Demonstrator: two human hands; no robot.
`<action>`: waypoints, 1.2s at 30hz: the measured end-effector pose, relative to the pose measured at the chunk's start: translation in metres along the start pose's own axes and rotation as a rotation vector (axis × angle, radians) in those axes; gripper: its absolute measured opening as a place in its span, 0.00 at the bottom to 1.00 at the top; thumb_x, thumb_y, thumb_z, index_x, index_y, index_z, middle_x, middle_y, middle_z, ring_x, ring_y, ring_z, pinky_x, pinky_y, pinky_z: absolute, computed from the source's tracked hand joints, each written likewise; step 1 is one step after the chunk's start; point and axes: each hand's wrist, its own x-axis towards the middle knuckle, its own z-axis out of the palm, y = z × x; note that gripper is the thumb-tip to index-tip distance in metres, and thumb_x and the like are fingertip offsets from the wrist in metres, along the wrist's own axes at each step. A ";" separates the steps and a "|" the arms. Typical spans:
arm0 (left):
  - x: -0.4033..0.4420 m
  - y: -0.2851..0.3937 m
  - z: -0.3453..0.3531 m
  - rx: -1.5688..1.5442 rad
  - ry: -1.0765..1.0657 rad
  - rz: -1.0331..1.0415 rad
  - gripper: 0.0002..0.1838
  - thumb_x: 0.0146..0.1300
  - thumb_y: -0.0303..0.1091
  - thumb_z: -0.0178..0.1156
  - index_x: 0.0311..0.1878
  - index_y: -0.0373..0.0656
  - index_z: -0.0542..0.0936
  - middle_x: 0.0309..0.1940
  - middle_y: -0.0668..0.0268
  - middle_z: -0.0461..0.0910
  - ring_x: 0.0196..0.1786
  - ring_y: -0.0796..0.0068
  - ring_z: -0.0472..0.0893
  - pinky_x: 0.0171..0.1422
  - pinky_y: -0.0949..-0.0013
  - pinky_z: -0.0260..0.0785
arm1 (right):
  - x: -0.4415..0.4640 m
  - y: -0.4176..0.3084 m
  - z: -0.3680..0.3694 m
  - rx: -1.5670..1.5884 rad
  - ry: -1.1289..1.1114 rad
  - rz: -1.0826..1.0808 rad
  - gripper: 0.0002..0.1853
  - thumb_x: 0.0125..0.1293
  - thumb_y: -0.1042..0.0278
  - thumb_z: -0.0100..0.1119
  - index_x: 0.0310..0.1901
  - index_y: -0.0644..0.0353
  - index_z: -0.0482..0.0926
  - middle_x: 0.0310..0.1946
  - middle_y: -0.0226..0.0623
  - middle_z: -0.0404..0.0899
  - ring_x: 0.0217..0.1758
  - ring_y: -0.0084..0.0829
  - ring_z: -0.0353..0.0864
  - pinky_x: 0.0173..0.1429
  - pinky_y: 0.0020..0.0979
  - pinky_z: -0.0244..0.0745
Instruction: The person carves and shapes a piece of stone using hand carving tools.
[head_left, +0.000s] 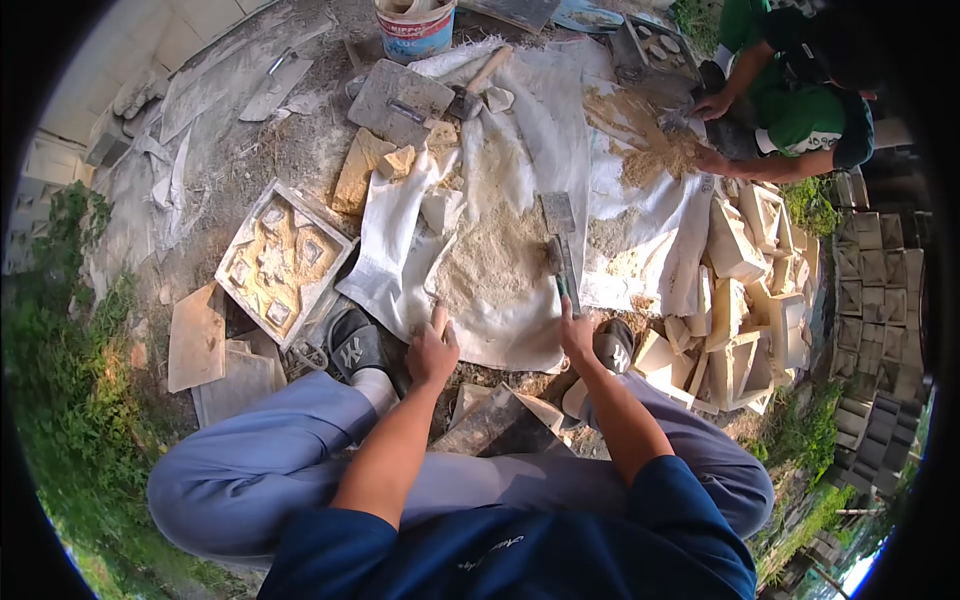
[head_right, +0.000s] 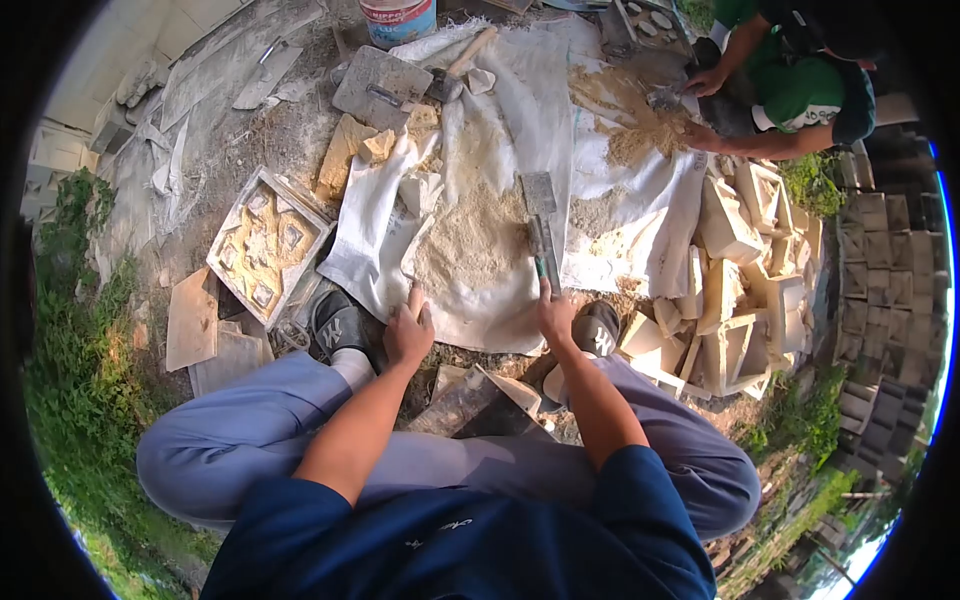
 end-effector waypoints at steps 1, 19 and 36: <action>-0.001 0.000 0.000 -0.002 0.004 0.003 0.23 0.65 0.53 0.54 0.40 0.38 0.76 0.33 0.45 0.82 0.37 0.43 0.83 0.42 0.46 0.75 | 0.001 0.007 0.000 0.021 -0.051 0.011 0.42 0.68 0.32 0.44 0.21 0.73 0.77 0.16 0.58 0.73 0.24 0.55 0.76 0.34 0.53 0.65; -0.002 -0.003 0.003 0.011 -0.009 0.009 0.23 0.65 0.52 0.54 0.40 0.37 0.75 0.31 0.44 0.81 0.36 0.43 0.83 0.41 0.46 0.75 | -0.010 0.000 -0.005 0.179 -0.035 -0.091 0.42 0.69 0.33 0.44 0.18 0.73 0.72 0.10 0.49 0.66 0.18 0.41 0.69 0.31 0.48 0.65; 0.002 -0.003 0.004 -0.019 -0.019 0.007 0.23 0.65 0.52 0.54 0.43 0.37 0.74 0.34 0.44 0.82 0.39 0.43 0.83 0.43 0.46 0.75 | -0.001 0.012 0.001 0.105 -0.146 -0.037 0.41 0.66 0.30 0.47 0.18 0.70 0.75 0.13 0.47 0.71 0.20 0.43 0.72 0.32 0.45 0.66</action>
